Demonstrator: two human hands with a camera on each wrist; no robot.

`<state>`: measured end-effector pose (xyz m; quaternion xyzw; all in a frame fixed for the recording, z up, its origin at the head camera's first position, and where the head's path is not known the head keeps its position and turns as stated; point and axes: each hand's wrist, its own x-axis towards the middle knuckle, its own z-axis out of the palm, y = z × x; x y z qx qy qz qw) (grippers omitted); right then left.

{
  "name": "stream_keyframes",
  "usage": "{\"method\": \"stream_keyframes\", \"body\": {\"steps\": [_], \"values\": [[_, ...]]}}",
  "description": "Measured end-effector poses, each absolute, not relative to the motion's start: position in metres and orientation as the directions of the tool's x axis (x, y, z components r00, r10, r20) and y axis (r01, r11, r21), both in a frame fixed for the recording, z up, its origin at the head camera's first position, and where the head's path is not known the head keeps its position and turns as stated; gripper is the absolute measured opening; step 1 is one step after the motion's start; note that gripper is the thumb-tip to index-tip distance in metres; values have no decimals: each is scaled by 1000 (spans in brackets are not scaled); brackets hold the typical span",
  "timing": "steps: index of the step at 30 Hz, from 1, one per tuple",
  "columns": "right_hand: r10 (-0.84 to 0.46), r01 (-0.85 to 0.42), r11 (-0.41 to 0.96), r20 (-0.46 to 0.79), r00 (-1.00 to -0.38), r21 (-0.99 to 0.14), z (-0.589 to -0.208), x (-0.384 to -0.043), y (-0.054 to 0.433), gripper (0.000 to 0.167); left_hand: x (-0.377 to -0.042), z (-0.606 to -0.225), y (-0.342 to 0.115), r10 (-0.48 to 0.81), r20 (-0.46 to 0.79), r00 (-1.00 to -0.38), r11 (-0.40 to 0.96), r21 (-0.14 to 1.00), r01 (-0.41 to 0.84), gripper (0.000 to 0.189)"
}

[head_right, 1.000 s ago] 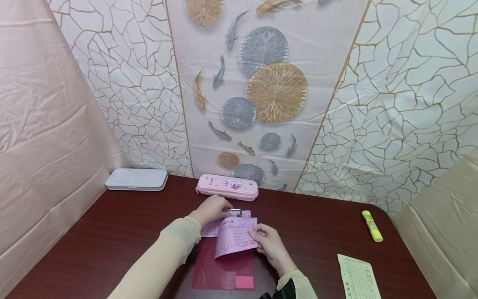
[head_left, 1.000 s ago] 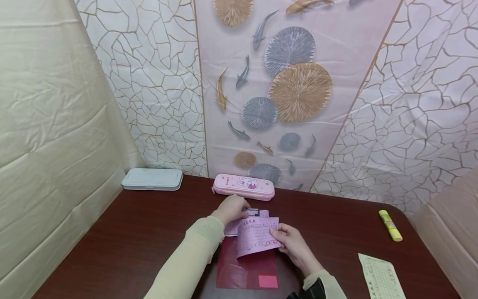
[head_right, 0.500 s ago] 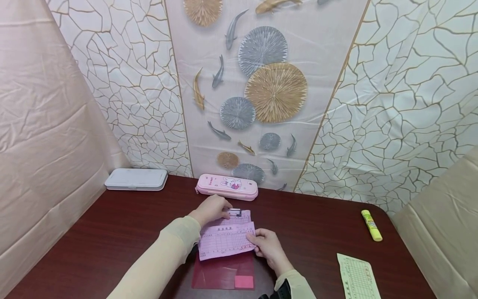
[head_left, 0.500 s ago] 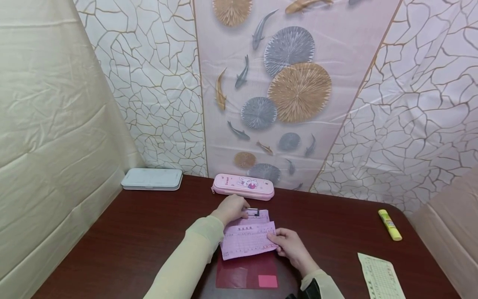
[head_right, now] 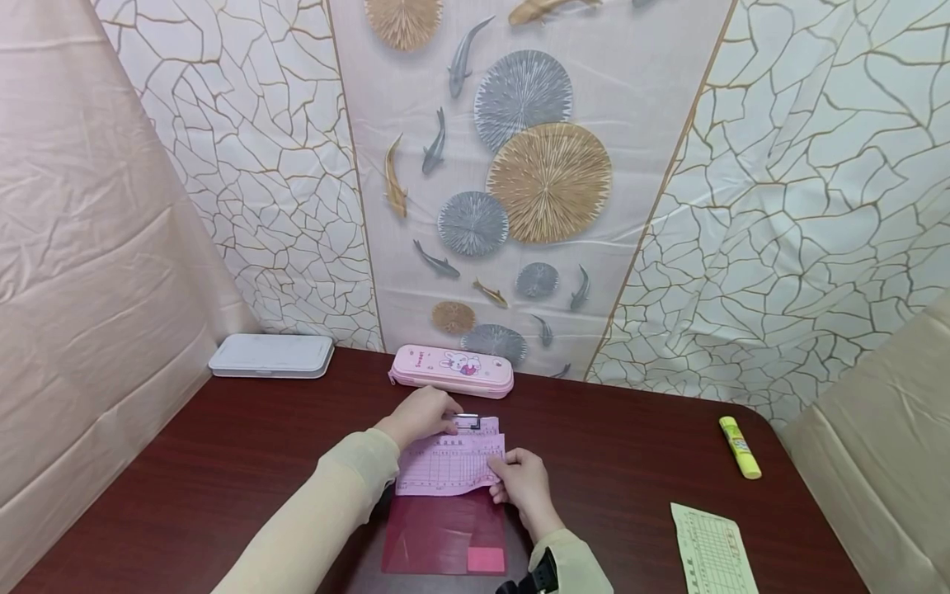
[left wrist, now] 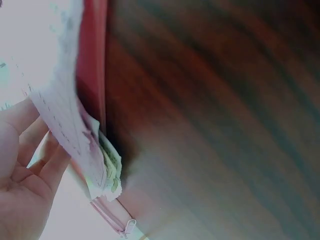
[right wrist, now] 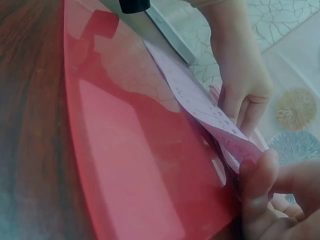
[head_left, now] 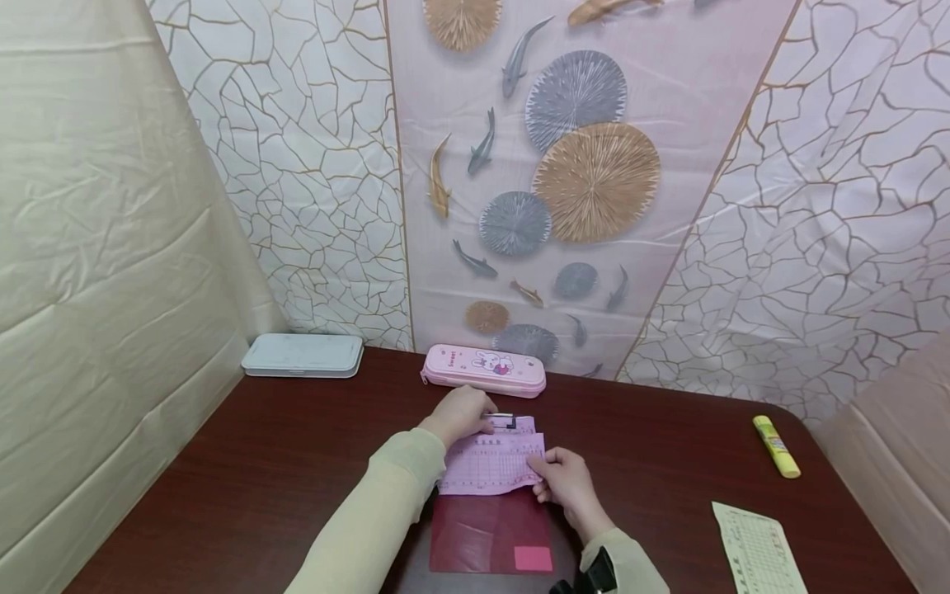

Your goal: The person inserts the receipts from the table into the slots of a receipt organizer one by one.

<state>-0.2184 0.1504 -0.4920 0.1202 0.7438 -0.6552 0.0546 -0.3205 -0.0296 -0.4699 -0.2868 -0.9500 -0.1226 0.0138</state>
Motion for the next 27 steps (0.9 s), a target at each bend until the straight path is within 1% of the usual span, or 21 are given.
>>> {"method": "stream_keyframes", "body": {"steps": [5,11,16,23,27], "values": [[119,244,134,-228,-966,-961,-492,-220,148,17,-320,-469,-29,553,103,-827,801,206,562,23],[147,233,168,-209,-967,-958,-494,-221,148,20,-321,-471,-30,539,86,-838,807,233,543,28],[139,233,326,-198,-970,-916,-495,-224,148,29,-321,-471,-30,525,67,-849,813,254,523,29],[82,226,498,-214,-973,-837,-493,-231,149,25,-322,-472,-30,530,71,-845,811,249,529,29],[74,221,561,-217,-973,-798,-491,-234,148,28,-323,-472,-30,541,83,-837,805,238,544,29]]}}
